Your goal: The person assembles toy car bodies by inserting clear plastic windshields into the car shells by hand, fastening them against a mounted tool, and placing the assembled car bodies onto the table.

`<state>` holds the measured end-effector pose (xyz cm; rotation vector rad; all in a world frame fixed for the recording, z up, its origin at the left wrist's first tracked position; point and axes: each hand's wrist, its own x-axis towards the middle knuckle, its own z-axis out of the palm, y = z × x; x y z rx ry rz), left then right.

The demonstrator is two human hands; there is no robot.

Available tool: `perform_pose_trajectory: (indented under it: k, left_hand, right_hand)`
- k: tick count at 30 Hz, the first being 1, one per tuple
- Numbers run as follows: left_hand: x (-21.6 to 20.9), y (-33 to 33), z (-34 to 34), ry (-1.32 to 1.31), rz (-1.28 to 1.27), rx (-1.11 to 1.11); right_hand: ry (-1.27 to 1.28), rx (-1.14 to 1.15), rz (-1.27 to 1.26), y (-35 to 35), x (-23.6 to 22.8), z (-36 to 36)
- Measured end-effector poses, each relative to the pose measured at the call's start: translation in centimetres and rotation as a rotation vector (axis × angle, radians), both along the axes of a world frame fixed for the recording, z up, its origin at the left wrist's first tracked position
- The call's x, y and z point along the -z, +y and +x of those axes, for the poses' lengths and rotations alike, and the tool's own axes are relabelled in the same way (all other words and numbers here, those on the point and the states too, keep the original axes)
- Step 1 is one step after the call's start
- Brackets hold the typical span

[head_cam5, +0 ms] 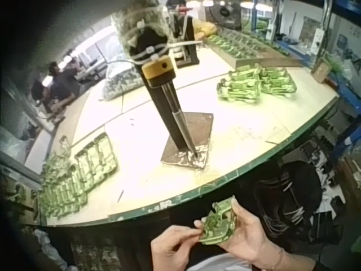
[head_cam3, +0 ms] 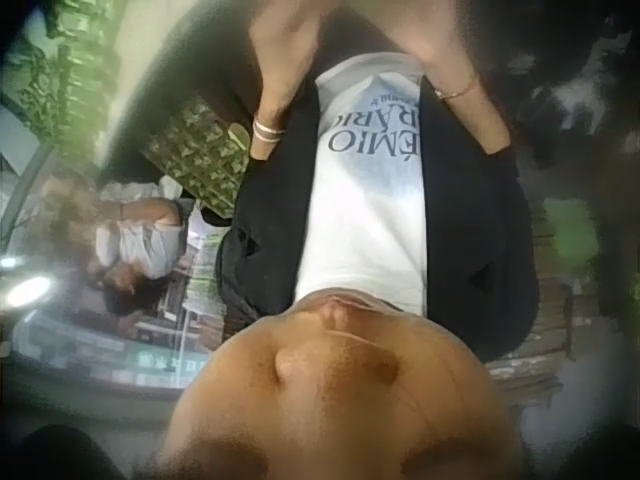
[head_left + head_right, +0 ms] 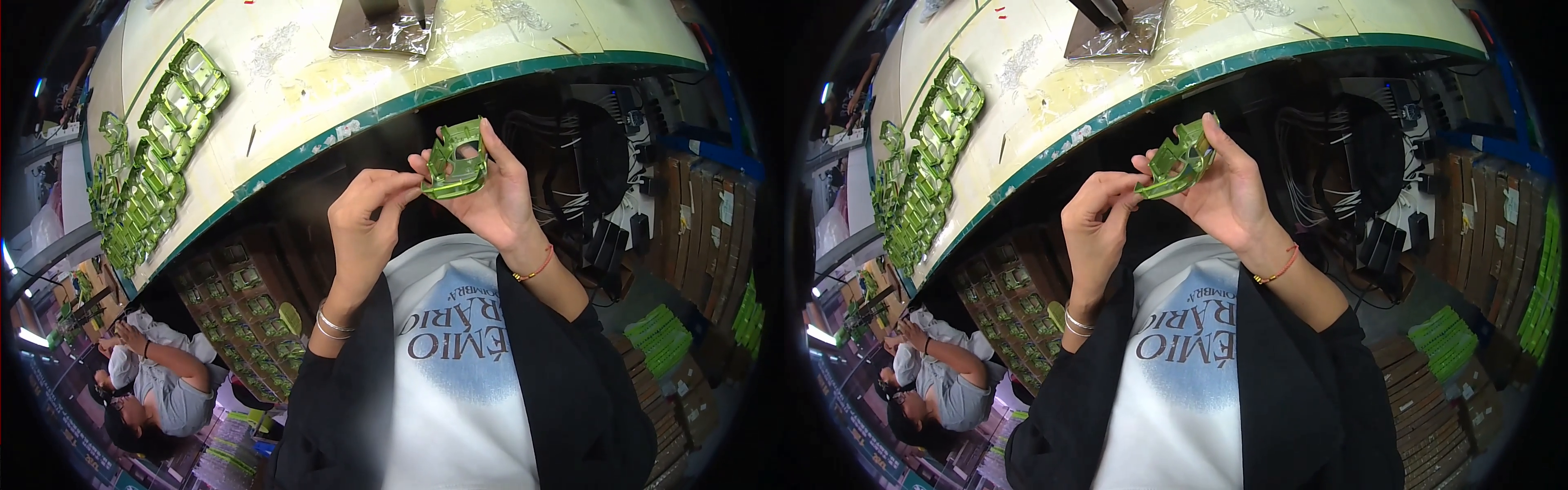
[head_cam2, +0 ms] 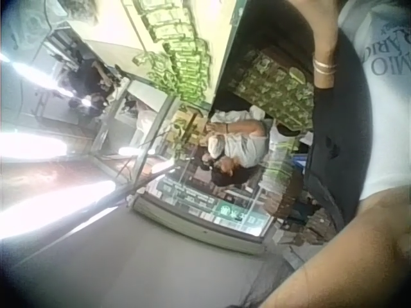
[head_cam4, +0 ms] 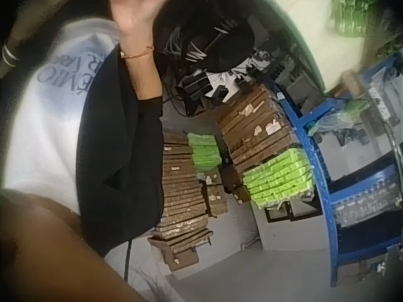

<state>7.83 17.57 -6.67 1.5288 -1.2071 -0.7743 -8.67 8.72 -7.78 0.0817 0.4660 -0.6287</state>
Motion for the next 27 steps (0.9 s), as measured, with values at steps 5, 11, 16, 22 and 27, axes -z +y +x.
perform_pose_trajectory:
  k: [5,11,16,22,27]
  left_hand:
    - [-0.5,-0.4,-1.0,0.500,0.254,-0.135]
    - [1.1,0.1,-0.9,0.805,0.289,-0.117]
    - [0.5,0.0,-2.2,0.868,0.154,-0.225]
    - [0.0,0.7,-1.7,0.289,-0.119,-0.242]
    - [-2.0,1.0,-0.5,-0.129,-0.212,-0.108]
  right_hand:
    - [0.044,-0.011,-0.150,0.5,0.5,-0.3]
    - [0.136,0.055,-0.346,1.2,-1.0,0.1]
    - [0.285,0.136,-0.554,2.5,-1.5,0.9]
    - [0.071,0.133,-0.290,1.9,-1.5,0.7]
    - [0.131,0.104,-0.017,1.2,-0.9,0.7]
